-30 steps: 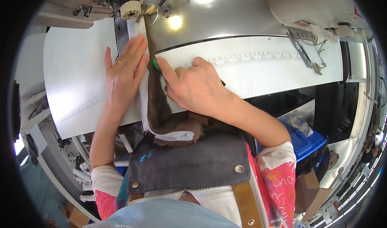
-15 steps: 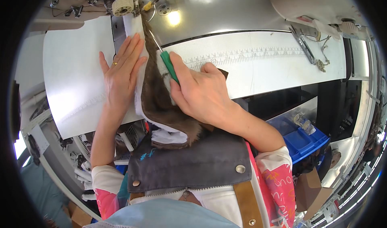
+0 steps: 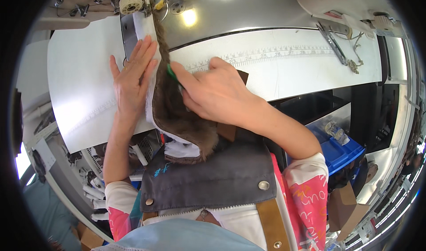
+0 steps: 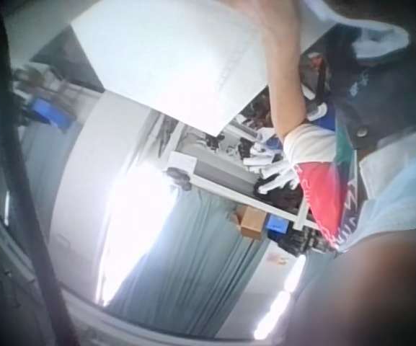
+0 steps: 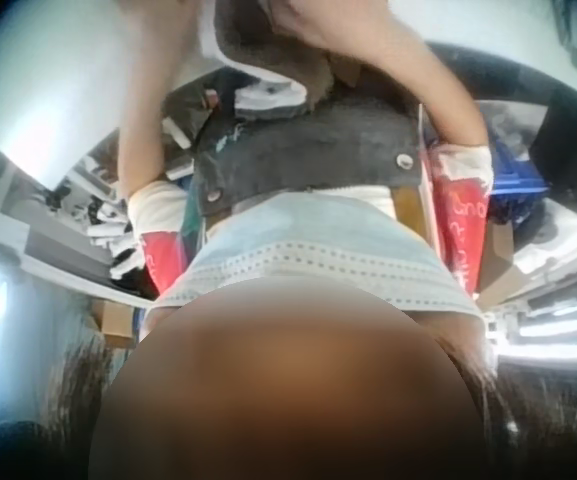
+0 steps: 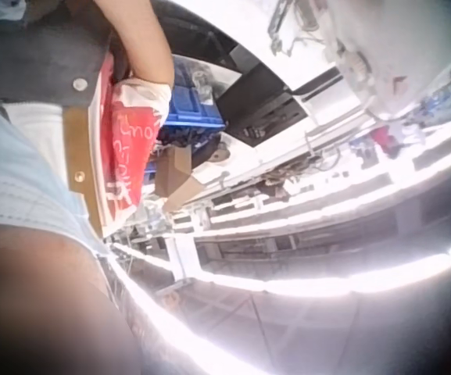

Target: Sewing a piece of dark brown fur trim onto a white fabric substrate using an industrial sewing machine.

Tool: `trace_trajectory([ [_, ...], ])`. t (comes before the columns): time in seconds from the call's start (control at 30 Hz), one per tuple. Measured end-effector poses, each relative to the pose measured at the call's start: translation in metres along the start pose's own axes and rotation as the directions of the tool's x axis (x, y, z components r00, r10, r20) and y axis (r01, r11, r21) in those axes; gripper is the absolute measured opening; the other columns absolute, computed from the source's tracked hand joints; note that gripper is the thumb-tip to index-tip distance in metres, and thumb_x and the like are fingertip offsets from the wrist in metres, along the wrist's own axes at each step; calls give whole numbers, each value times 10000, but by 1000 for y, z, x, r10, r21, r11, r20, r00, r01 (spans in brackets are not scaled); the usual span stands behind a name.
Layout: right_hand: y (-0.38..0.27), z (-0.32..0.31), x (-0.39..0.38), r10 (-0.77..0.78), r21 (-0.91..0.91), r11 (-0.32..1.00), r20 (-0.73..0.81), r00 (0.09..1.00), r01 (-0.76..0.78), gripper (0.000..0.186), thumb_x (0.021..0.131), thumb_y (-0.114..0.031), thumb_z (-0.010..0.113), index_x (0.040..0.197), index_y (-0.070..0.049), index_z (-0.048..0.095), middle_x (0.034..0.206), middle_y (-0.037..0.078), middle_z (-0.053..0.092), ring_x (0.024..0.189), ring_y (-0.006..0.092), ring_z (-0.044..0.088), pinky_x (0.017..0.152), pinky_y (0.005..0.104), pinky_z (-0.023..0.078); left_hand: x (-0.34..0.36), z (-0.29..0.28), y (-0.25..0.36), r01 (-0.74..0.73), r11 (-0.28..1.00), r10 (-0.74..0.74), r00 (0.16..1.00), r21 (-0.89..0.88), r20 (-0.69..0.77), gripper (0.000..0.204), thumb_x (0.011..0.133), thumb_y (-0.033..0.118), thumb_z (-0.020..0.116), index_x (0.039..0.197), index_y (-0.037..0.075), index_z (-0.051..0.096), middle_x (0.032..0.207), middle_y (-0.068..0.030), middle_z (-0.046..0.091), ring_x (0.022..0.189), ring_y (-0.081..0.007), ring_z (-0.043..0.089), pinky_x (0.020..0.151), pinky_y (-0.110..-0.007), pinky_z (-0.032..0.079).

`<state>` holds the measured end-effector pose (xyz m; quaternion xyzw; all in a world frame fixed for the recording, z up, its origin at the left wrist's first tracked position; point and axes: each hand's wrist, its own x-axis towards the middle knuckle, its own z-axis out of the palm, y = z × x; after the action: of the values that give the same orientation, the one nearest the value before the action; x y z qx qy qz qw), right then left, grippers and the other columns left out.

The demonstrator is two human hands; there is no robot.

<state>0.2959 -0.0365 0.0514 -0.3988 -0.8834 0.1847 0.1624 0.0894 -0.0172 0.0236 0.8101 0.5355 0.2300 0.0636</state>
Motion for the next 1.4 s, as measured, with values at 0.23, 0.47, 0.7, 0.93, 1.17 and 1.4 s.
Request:
trace_trajectory([
  [0.23,-5,9,0,200,-130,964,-217,955,-231,449,782,-109,590,1203,14,495,551,34,537,433,214,476,510,311,348,0,0,1,12,1000,-12,1000,-11,16,340,914,212,548,1253,195,564,1309,24,527,1240,-159,470,1085,-509,87],
  [0.47,-1,25,20,134,-156,971,-283,950,-183,473,765,-115,621,1205,5,495,571,24,551,441,205,488,481,302,345,1,1,3,-8,1000,8,1000,24,-30,308,882,188,589,1187,151,609,1248,1,574,1178,-159,526,1071,-522,142],
  [0.7,10,13,16,-50,-138,990,-156,986,29,521,737,-125,646,1221,-7,492,561,14,531,458,198,485,501,302,352,3,0,0,-37,999,38,998,26,-53,294,871,192,603,1162,152,625,1217,2,594,1153,-163,546,1057,-527,182],
  [0.93,-4,6,-3,-74,-125,990,-52,996,67,500,726,-153,625,1176,42,531,505,33,522,412,198,487,525,311,369,-1,-8,6,-81,996,82,996,42,-41,263,853,205,621,1110,157,649,1165,-7,623,1094,-188,585,1020,-527,258],
  [1.17,6,2,17,-52,-176,983,9,999,53,577,703,-137,650,1237,3,483,564,30,517,467,211,483,512,316,359,14,2,-8,-65,998,66,994,14,-87,258,858,214,616,1108,161,649,1162,-12,624,1100,-197,580,1028,-526,253],
  [1.4,10,2,30,-1,-158,987,-40,999,-5,530,737,-118,630,1236,-14,486,560,29,530,476,220,500,535,328,363,29,11,-22,-71,997,70,988,1,-137,244,883,235,586,1111,180,655,1173,3,619,1128,-188,562,1045,-551,202],
])
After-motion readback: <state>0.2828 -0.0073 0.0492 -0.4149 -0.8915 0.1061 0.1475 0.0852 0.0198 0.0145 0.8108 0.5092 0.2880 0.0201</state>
